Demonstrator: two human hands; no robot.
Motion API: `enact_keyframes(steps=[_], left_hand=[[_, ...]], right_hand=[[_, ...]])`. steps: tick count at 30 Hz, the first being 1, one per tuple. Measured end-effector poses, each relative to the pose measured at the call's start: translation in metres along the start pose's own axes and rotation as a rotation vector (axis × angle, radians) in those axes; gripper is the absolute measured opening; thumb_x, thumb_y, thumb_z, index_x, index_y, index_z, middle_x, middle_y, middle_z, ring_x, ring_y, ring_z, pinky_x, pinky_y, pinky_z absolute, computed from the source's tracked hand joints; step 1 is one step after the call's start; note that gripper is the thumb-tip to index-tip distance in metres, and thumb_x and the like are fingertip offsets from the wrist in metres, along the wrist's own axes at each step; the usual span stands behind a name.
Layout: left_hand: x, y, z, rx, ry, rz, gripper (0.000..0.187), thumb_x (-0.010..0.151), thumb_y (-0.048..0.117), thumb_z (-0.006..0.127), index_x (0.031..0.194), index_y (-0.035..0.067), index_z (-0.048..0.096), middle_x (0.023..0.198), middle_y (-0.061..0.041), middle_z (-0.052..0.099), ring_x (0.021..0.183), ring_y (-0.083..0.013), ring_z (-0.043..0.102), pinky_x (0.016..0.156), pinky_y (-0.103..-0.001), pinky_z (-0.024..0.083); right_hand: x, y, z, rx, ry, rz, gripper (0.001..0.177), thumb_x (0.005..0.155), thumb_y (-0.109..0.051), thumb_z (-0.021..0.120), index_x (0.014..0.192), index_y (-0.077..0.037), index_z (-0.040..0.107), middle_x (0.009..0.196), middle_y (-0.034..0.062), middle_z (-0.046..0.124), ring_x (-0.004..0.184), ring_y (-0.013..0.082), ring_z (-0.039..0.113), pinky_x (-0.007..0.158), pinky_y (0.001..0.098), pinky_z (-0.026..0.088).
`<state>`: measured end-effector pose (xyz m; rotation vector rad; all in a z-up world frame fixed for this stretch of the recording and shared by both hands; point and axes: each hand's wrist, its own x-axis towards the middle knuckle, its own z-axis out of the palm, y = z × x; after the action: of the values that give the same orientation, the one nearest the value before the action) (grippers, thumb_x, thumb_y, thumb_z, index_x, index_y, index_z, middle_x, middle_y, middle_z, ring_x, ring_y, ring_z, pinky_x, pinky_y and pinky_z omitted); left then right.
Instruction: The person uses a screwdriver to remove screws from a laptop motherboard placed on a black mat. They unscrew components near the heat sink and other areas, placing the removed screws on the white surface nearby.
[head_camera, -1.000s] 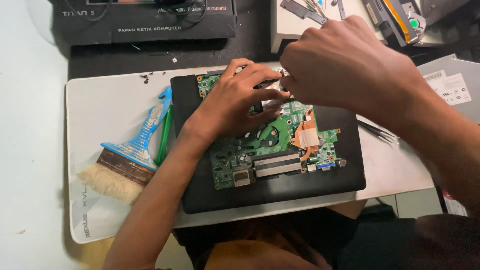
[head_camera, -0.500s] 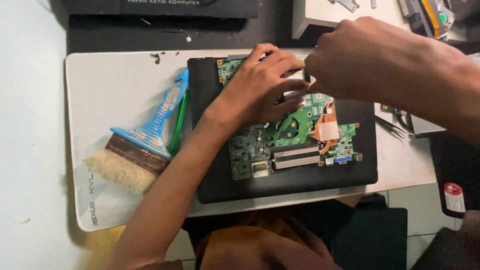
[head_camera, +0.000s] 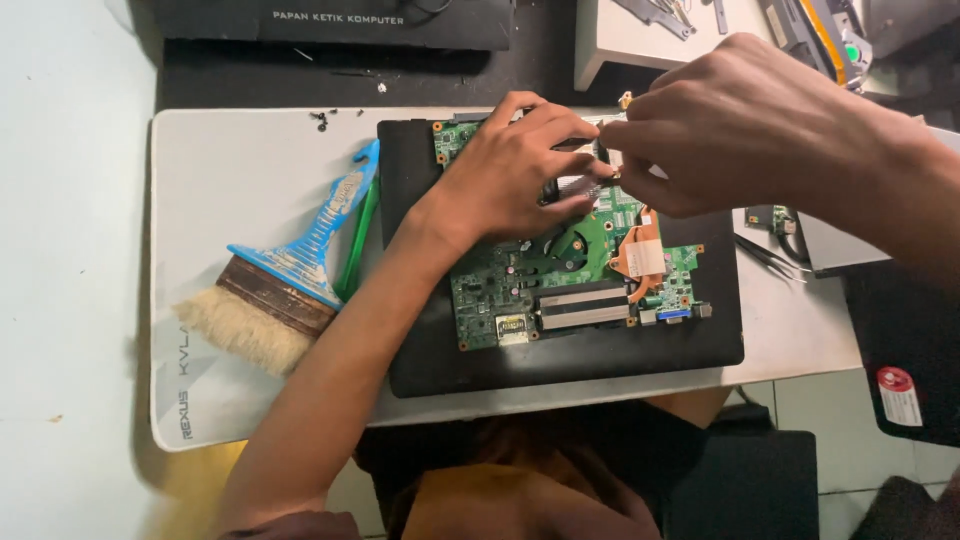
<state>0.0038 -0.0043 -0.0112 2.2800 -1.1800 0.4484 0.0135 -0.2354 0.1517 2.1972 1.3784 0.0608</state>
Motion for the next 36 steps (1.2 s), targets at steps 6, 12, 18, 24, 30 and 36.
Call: enact_keyframes(steps=[6,12,18,24,30,36], left_hand=[[-0.002,-0.007,0.001,-0.02,0.01,0.055,0.038,0.116,0.059,0.075,0.138,0.03,0.086,0.149,-0.009,0.077,0.14,-0.0357,0.07,0.12,-0.062,0.044],[-0.002,-0.005,0.002,0.002,0.026,0.062,0.032,0.109,0.05,0.09,0.133,0.03,0.086,0.147,-0.007,0.076,0.138,-0.0354,0.07,0.119,-0.061,0.046],[-0.001,-0.002,0.002,-0.033,0.029,0.025,0.025,0.105,0.043,0.091,0.128,0.032,0.089,0.146,-0.007,0.076,0.139,-0.0348,0.07,0.12,-0.061,0.044],[-0.001,-0.009,0.01,-0.014,0.035,0.037,0.045,0.108,0.055,0.089,0.142,0.024,0.082,0.144,-0.01,0.078,0.136,-0.0361,0.072,0.12,-0.059,0.044],[0.0,-0.008,0.012,-0.051,0.039,0.002,0.048,0.102,0.05,0.095,0.14,0.024,0.085,0.144,-0.007,0.079,0.138,-0.0331,0.07,0.12,-0.058,0.044],[-0.001,-0.003,0.004,-0.099,0.055,0.0,0.027,0.104,0.039,0.091,0.125,0.024,0.086,0.137,-0.009,0.078,0.131,-0.0355,0.072,0.122,-0.061,0.043]], right_hand=[[0.003,0.02,-0.015,0.385,-0.445,0.388,0.03,0.106,-0.062,0.07,0.12,-0.041,0.086,0.1,-0.0043,0.095,0.101,0.0348,0.088,0.092,0.0482,0.062],[0.04,0.002,-0.06,0.531,-0.793,0.531,0.055,0.107,-0.048,0.065,0.075,-0.011,0.091,0.073,0.0061,0.089,0.071,0.0271,0.076,0.083,0.0402,0.057],[0.057,0.011,-0.031,0.363,-0.776,0.363,0.036,0.099,-0.032,0.055,0.071,-0.008,0.056,0.069,0.0112,0.059,0.07,0.03,0.043,0.068,0.0456,0.044],[0.053,0.0,-0.052,0.348,-0.854,0.446,0.049,0.114,-0.045,0.054,0.096,-0.011,0.085,0.09,0.0159,0.088,0.083,0.0389,0.078,0.077,0.0462,0.055],[0.052,0.002,-0.037,0.211,-0.818,0.279,0.049,0.118,-0.046,0.047,0.104,-0.017,0.085,0.101,0.0073,0.088,0.091,0.0335,0.085,0.078,0.0445,0.063],[0.059,-0.003,-0.029,0.071,-0.86,0.226,0.048,0.12,-0.049,0.044,0.113,-0.026,0.085,0.105,0.0021,0.09,0.094,0.0291,0.088,0.079,0.0425,0.069]])
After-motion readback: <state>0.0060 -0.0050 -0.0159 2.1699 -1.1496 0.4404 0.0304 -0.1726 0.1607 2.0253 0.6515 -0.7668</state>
